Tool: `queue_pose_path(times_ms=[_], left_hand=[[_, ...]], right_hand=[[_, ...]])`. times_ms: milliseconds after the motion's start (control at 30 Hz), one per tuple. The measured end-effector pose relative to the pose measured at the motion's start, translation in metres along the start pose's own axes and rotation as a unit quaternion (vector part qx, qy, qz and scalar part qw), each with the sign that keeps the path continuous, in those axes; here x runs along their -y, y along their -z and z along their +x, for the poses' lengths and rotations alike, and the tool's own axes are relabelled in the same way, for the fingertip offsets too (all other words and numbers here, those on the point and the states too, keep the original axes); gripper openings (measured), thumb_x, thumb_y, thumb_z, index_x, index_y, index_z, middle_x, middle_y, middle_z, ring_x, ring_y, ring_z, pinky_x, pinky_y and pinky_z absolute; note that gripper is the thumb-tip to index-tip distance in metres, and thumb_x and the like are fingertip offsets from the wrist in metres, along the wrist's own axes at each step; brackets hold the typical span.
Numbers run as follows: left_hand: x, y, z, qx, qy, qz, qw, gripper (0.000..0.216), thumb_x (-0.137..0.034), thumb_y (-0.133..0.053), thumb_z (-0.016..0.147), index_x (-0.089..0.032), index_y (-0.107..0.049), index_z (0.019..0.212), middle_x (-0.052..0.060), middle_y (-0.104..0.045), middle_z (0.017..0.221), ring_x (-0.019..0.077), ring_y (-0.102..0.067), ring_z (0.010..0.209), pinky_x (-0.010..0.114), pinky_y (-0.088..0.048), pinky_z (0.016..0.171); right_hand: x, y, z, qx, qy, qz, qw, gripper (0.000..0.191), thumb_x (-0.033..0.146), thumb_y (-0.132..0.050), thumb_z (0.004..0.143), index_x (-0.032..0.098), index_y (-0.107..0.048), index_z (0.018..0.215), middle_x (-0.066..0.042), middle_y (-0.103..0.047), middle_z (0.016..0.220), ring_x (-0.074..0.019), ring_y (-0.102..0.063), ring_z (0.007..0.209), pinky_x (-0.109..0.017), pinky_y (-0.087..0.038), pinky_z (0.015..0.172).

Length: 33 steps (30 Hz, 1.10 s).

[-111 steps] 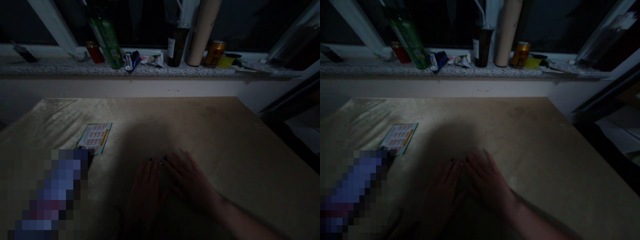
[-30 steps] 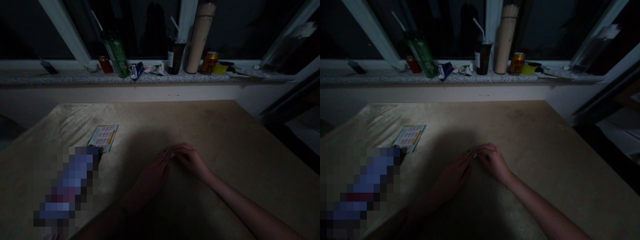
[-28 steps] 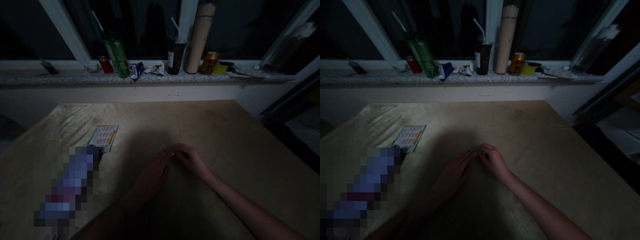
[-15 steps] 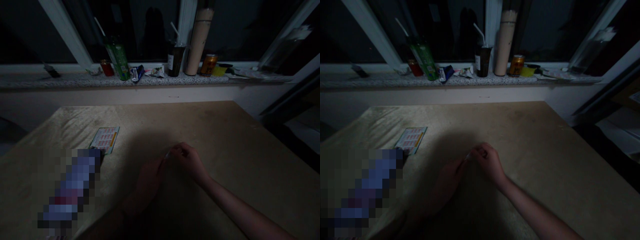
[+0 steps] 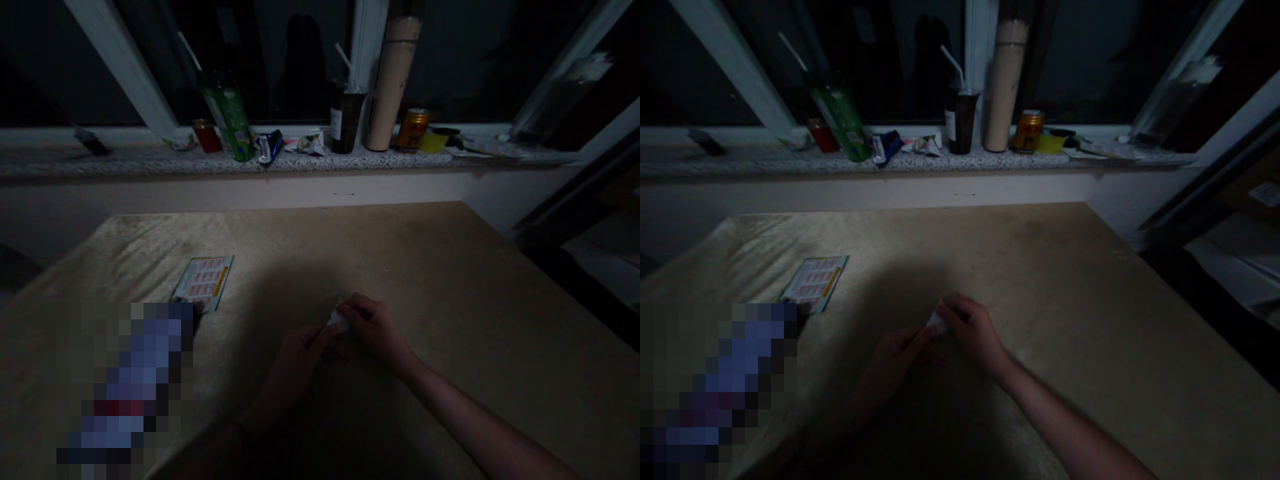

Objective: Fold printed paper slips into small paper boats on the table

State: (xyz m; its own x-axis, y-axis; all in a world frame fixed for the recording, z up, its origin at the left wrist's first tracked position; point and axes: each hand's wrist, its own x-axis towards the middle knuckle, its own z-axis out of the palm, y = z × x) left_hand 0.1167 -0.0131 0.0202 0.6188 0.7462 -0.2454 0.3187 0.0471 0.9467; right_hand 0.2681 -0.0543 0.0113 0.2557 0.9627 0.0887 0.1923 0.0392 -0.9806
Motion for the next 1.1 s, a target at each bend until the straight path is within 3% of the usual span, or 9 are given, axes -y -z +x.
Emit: queue_pose_path(times_ms=[167, 367, 533, 767, 833, 967, 1100], left_hand=[[-0.005, -0.002, -0.001, -0.001, 0.000, -0.030, 1.000, 0.038, -0.045, -0.047, 0.087, -0.016, -0.067, 0.072, 0.001, -0.070, 0.065, 0.0187, -0.066, 0.064, 0.027, -0.051, 0.064], [-0.005, -0.001, -0.003, 0.028, 0.002, -0.060, 0.998, 0.038, -0.043, -0.047, 0.087, -0.015, -0.066, 0.070, 0.001, -0.069, 0.062, 0.0176, -0.066, 0.062, 0.026, -0.049, 0.064], [-0.007, -0.002, -0.005, 0.034, 0.008, -0.052, 0.998, 0.037, -0.042, -0.046, 0.089, -0.015, -0.067, 0.075, 0.000, -0.070, 0.062, 0.0169, -0.066, 0.061, 0.025, -0.049, 0.062], [-0.004, 0.005, -0.001, -0.050, 0.003, -0.011, 0.999, 0.036, -0.041, -0.047, 0.088, -0.016, -0.068, 0.075, 0.002, -0.071, 0.067, 0.0179, -0.067, 0.064, 0.026, -0.050, 0.065], [-0.002, 0.006, 0.001, -0.052, -0.016, 0.005, 0.999, 0.032, -0.040, -0.049, 0.088, -0.016, -0.069, 0.080, 0.002, -0.072, 0.075, 0.0190, -0.067, 0.074, 0.026, -0.049, 0.072], [0.001, 0.006, 0.000, -0.063, -0.067, 0.020, 0.996, 0.027, -0.035, -0.051, 0.089, -0.020, -0.064, 0.108, 0.000, -0.068, 0.104, 0.0190, -0.061, 0.099, 0.025, -0.044, 0.087], [0.003, 0.007, -0.002, -0.032, -0.098, 0.032, 0.994, 0.028, -0.030, -0.049, 0.090, -0.020, -0.061, 0.114, 0.000, -0.068, 0.103, 0.0174, -0.062, 0.093, 0.022, -0.044, 0.081]], right_hand=[[0.004, -0.004, -0.005, 0.035, -0.004, -0.011, 0.999, 0.023, 0.038, -0.047, 0.087, 0.020, -0.046, 0.072, 0.004, -0.048, 0.063, -0.0101, -0.045, 0.056, -0.021, -0.037, 0.050], [0.008, -0.002, -0.002, 0.068, -0.063, 0.087, 0.992, 0.025, 0.041, -0.057, 0.078, 0.019, -0.048, 0.068, 0.005, -0.052, 0.057, -0.0090, -0.048, 0.049, -0.020, -0.037, 0.046], [0.005, -0.003, 0.000, 0.037, -0.090, 0.113, 0.989, 0.026, 0.040, -0.062, 0.074, 0.019, -0.051, 0.064, 0.004, -0.054, 0.055, -0.0087, -0.049, 0.046, -0.020, -0.038, 0.044], [0.000, -0.002, -0.001, -0.028, -0.052, 0.067, 0.996, 0.014, 0.032, -0.061, 0.076, 0.018, -0.063, 0.075, 0.002, -0.061, 0.063, -0.0099, -0.054, 0.052, -0.020, -0.040, 0.047], [-0.001, -0.003, -0.002, -0.024, -0.046, 0.055, 0.997, 0.013, 0.030, -0.060, 0.078, 0.018, -0.065, 0.081, 0.001, -0.064, 0.067, -0.0103, -0.055, 0.054, -0.020, -0.041, 0.048], [-0.005, -0.006, -0.004, -0.013, -0.016, 0.039, 0.999, 0.010, 0.026, -0.059, 0.078, 0.019, -0.066, 0.081, -0.001, -0.067, 0.074, -0.0127, -0.061, 0.065, -0.023, -0.047, 0.059], [-0.007, -0.008, -0.005, -0.011, 0.002, 0.027, 1.000, 0.009, 0.021, -0.057, 0.080, 0.019, -0.066, 0.082, -0.001, -0.069, 0.078, -0.0136, -0.063, 0.071, -0.024, -0.048, 0.065]])
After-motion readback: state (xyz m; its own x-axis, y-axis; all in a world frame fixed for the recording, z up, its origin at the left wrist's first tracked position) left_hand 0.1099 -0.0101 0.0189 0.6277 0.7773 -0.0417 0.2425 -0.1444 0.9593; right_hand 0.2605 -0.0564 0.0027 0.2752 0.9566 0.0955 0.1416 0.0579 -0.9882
